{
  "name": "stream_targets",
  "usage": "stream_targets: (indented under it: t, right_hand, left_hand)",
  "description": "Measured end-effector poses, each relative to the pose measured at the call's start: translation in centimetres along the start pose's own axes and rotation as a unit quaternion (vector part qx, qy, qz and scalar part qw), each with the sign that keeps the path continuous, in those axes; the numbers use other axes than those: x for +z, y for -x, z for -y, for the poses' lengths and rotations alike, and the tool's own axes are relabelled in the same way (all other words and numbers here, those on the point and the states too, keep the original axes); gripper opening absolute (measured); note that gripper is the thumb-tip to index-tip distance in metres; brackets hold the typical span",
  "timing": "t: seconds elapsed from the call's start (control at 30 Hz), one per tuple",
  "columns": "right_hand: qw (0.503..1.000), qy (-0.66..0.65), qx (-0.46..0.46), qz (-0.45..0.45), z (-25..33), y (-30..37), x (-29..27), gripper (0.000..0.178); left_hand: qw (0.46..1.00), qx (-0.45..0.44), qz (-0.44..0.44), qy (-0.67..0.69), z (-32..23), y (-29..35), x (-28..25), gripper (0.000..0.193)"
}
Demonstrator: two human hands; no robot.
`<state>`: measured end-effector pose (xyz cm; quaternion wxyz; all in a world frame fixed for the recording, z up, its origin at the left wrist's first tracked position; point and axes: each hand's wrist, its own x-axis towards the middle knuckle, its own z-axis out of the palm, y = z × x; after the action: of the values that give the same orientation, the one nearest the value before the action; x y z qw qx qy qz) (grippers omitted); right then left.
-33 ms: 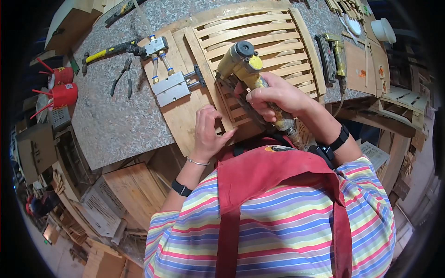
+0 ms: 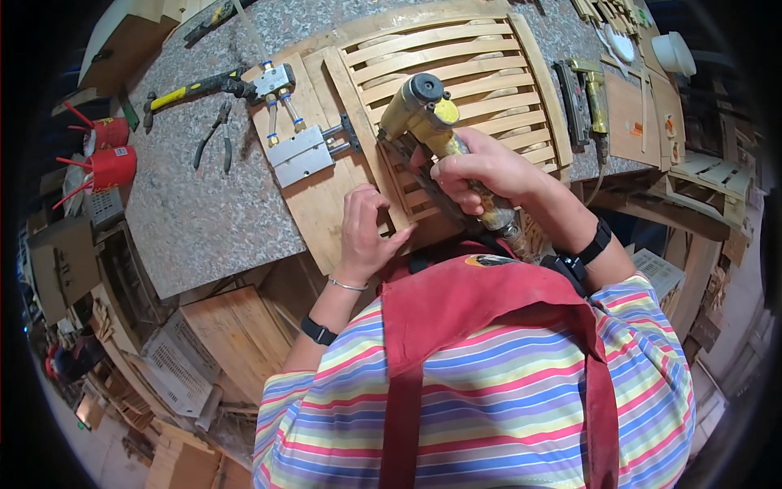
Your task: Assembling a wooden slatted furniture component using a nail gun and manual adjustment.
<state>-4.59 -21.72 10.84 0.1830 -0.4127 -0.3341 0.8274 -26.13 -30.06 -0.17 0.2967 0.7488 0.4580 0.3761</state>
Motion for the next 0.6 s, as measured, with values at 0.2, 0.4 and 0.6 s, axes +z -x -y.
stream_targets:
  t: [0.2, 0.4, 0.6]
  right_hand:
    - [0.999, -0.001, 0.043, 0.001, -0.4, 1.3, 0.2, 0.023]
    - [0.998, 0.042, 0.046, 0.021, -1.3, 1.8, -0.2, 0.021]
    - [0.994, 0.024, 0.101, 0.022, -1.8, 3.6, 0.2, 0.022]
  left_hand:
    - [1.0, -0.004, 0.003, -0.013, 0.1, 0.2, -0.1, 0.055]
    - [1.0, -0.006, -0.002, -0.015, 0.4, 0.1, 0.3, 0.055]
    - [1.0, -0.01, -0.006, -0.026, 0.1, 0.3, 0.4, 0.055]
